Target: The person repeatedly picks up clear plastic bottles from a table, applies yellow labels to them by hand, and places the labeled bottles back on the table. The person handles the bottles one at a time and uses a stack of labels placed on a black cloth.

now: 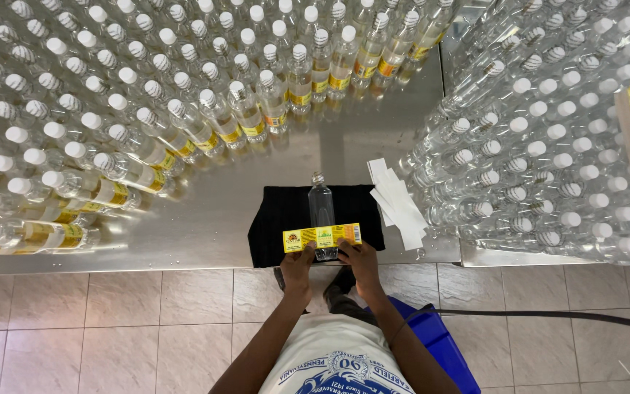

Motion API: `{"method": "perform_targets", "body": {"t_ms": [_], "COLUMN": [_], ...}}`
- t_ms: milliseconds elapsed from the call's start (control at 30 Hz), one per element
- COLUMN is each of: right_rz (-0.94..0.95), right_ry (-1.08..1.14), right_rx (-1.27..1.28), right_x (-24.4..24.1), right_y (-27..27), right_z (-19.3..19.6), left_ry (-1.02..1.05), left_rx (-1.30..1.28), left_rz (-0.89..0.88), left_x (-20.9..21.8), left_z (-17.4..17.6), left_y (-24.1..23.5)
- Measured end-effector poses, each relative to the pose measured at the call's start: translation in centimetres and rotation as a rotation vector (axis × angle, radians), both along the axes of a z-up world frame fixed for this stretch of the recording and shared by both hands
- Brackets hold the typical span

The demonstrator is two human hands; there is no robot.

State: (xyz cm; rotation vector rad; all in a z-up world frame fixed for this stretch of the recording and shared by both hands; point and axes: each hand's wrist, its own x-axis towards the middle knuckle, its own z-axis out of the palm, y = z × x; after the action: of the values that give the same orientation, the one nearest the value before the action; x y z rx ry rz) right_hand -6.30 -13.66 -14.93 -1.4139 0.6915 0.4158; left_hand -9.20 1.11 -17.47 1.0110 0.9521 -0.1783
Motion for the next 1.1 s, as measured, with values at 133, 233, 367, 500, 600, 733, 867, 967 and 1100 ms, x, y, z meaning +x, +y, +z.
{"method": "perform_targets", "body": {"t_ms": [133, 233, 367, 500, 600, 733, 867, 967, 1100], "right_rz": [0.012, 0.027, 0.024, 0.033, 0.02, 0.016, 0.034, 0.054, -0.063], "right_ry": [-0.022, -0.051, -0.047, -0.04, -0.042, -0.034, -0.058, -0.086, -0.148], "right_rx": [0.012, 0.009, 0.006, 0.0, 0.002, -0.002, -0.028, -0.036, 0.054], "right_x": [-0.1, 0.0, -0.2, 0.0, 0.0, -0.1, -0.8, -1.2, -1.5], "right_y": [0.1, 0.1, -0.2, -0.3, -0.1, 0.5, 2.3, 3.5, 2.9], "right_z": [0.9, 0.4, -0.5, -0.8, -0.4, -0.5, 1.9, 0.8, -0.5], "left_ry": [0.01, -0.046, -0.012, -0.006, 0.019, 0.043, 0.058, 0.068, 0.014], "left_rx": [-0.026, -0.032, -0.03, -0.01, 0.001, 0.061, 0.1, 0.102, 0.008], "left_rz": [0.058, 0.061, 0.059, 0.046, 0.074, 0.053, 0.029, 0.001, 0.146], "left_x": [0.1, 0.1, 0.2, 0.4, 0.7, 0.9, 1.1, 1.3, 0.6], "left_z": [1.4, 1.4, 2.8, 3.3, 4.6, 3.0, 4.5, 5.7, 5.7], "left_y": [-0.1, 0.0, 0.1, 0.1, -0.2, -0.5, -0.6, -0.6, -0.5]}}
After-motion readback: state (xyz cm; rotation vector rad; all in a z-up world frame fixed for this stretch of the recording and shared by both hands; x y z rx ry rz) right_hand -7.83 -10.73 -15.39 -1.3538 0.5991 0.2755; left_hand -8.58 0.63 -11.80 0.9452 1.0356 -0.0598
